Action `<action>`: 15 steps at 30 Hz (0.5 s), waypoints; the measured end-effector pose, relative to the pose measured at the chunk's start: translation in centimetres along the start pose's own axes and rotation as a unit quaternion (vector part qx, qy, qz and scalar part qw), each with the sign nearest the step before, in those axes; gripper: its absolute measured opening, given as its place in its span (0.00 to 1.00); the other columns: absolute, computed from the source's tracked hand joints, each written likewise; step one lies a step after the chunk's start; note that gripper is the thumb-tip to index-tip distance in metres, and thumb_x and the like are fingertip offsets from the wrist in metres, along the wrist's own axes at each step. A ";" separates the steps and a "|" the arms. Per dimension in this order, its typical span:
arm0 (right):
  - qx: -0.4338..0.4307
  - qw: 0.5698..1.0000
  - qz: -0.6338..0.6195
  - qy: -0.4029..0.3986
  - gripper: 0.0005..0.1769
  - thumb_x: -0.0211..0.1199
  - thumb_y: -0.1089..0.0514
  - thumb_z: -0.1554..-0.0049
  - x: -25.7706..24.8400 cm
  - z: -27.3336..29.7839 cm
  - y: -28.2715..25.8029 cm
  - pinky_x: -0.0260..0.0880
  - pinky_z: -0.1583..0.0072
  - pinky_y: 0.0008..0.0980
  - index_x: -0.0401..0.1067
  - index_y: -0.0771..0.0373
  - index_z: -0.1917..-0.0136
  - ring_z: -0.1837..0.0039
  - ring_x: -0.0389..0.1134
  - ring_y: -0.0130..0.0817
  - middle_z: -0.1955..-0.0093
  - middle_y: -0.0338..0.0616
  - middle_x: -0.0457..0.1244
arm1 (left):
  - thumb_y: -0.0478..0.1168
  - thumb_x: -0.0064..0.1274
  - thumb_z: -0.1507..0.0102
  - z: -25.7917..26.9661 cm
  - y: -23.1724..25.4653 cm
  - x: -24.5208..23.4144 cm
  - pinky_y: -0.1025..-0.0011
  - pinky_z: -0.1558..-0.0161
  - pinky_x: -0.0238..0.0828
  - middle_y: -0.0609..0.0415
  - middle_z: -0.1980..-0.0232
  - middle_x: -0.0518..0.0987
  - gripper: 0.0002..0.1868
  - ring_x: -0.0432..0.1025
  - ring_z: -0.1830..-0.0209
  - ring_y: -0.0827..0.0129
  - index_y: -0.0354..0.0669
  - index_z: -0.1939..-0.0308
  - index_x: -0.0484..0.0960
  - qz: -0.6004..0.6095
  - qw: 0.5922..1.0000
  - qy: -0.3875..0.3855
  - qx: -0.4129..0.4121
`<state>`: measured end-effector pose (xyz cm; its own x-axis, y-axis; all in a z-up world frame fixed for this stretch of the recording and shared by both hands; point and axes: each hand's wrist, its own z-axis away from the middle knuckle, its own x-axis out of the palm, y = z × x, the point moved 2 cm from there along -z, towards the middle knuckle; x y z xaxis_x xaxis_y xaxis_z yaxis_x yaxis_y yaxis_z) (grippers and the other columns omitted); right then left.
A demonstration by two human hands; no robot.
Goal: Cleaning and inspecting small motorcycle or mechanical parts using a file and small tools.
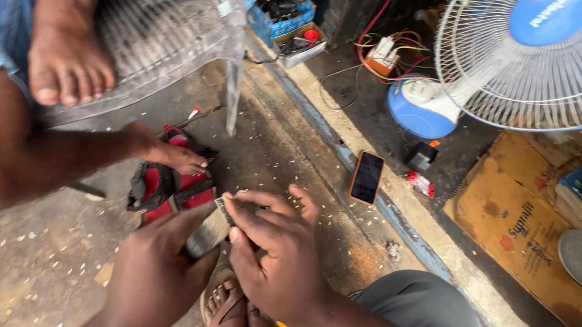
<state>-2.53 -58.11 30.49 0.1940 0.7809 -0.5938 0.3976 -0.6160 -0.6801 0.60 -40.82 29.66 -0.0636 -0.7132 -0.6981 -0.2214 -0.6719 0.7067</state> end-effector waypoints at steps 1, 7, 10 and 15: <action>0.000 1.000 -0.017 0.005 0.22 0.61 0.61 0.41 0.1 0.1 0.4 0.43 0.24 0.55 0.75 0.63 0.34 0.31 0.70 0.37 0.50 0.42 0.72 | 0.35 0.67 0.54 0.1 -0.4 0.3 0.65 0.73 0.78 0.45 0.67 0.84 0.32 0.82 0.76 0.61 0.46 0.44 0.84 0.003 1.000 -0.013 -0.018; -0.011 0.999 -0.031 0.004 0.24 0.61 0.62 0.41 0.4 0.4 1.2 0.45 0.23 0.57 0.74 0.63 0.32 0.31 0.70 0.37 0.51 0.42 0.73 | 0.35 0.66 0.55 0.3 -3.3 1.9 0.69 0.66 0.80 0.48 0.63 0.87 0.30 0.85 0.67 0.65 0.45 0.46 0.85 0.034 0.999 0.019 0.000; 0.002 0.999 -0.037 -0.014 0.24 0.61 0.62 0.42 0.1 0.2 1.8 0.46 0.24 0.57 0.74 0.63 0.32 0.32 0.71 0.36 0.52 0.41 0.73 | 0.36 0.67 0.54 -0.1 -3.9 2.6 0.71 0.68 0.81 0.52 0.62 0.89 0.32 0.84 0.70 0.69 0.51 0.43 0.85 0.035 0.998 -0.026 -0.046; 0.022 0.998 -0.051 -0.029 0.23 0.62 0.61 0.41 0.3 0.4 2.4 0.44 0.23 0.58 0.73 0.64 0.32 0.31 0.71 0.35 0.52 0.40 0.74 | 0.37 0.69 0.52 -0.2 -4.8 3.0 0.73 0.64 0.80 0.54 0.63 0.89 0.32 0.85 0.66 0.78 0.54 0.41 0.87 0.018 0.998 -0.012 -0.052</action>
<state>-1.86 -59.38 28.51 0.1018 0.8335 -0.5430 0.3717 -0.5382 -0.7564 1.67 -39.75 24.19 -0.0941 -0.7335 -0.6731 -0.1164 -0.6633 0.7392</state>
